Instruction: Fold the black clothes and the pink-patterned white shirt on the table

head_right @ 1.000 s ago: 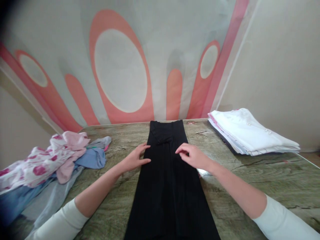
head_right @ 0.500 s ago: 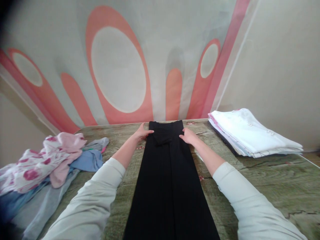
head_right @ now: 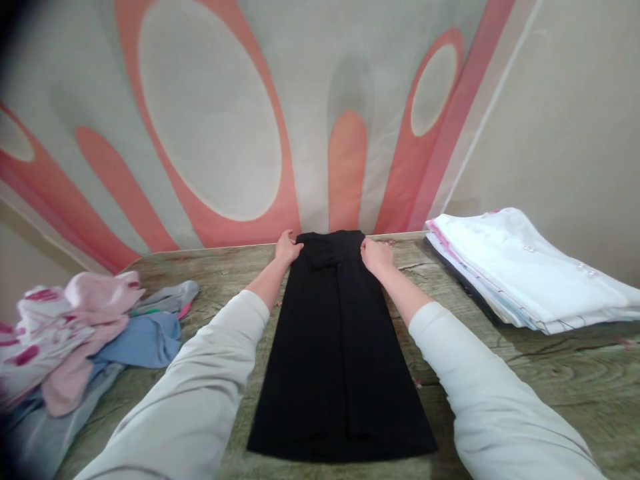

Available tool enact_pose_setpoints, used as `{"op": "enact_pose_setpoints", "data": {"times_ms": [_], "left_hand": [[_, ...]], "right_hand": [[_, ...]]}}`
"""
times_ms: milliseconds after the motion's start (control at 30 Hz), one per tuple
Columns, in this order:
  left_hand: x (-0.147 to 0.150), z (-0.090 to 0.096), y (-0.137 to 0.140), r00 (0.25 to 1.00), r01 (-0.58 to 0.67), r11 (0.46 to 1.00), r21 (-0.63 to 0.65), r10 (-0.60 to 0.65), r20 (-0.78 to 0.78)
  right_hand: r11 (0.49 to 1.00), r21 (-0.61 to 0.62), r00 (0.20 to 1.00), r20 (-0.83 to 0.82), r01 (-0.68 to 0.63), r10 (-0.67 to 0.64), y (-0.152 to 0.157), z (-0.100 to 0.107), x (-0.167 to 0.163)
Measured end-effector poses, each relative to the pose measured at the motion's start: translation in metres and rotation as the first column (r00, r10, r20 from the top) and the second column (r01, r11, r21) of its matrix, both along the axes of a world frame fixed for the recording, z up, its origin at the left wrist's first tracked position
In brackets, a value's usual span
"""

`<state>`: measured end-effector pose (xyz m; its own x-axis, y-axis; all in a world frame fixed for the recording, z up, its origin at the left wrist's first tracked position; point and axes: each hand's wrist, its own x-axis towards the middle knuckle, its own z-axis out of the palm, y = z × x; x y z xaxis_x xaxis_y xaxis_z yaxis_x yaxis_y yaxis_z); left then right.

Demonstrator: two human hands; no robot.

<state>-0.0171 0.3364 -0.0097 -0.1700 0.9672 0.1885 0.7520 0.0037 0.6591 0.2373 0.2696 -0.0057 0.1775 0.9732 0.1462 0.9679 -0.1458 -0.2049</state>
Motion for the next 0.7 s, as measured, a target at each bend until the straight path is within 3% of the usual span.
{"op": "enact_pose_setpoints", "data": {"times_ms": [200, 333, 400, 467, 567, 700], "left_hand": [[0.001, 0.006, 0.006, 0.999, -0.043, 0.999, -0.010, 0.043, -0.020], [0.006, 0.010, -0.031, 0.994, -0.046, 0.997, 0.069, 0.052, -0.101], [0.008, 0.013, -0.066, 0.965, 0.101, 0.983, 0.151, -0.060, -0.253], [0.007, 0.017, -0.107, 0.892, 0.330, 0.926, 0.183, -0.243, -0.380], [0.001, 0.021, -0.169, 0.748, 0.567, 0.817, 0.108, -0.455, -0.483], [-0.006, 0.023, -0.232, 0.598, 0.688, 0.724, -0.049, -0.605, -0.525]], "right_hand": [[1.000, 0.002, 0.997, 0.067, 0.025, -0.026, 0.011, 0.001, -0.008], [0.992, 0.129, 0.992, 0.128, -0.017, 0.000, 0.000, 0.002, -0.006], [0.969, 0.211, 0.981, 0.173, -0.126, 0.090, -0.012, 0.004, -0.004], [0.925, 0.236, 0.945, 0.208, -0.299, 0.252, -0.030, 0.005, -0.003], [0.820, 0.194, 0.841, 0.186, -0.539, 0.509, -0.066, 0.002, -0.008], [0.719, 0.142, 0.733, 0.101, -0.680, 0.673, -0.124, -0.002, -0.019]]}}
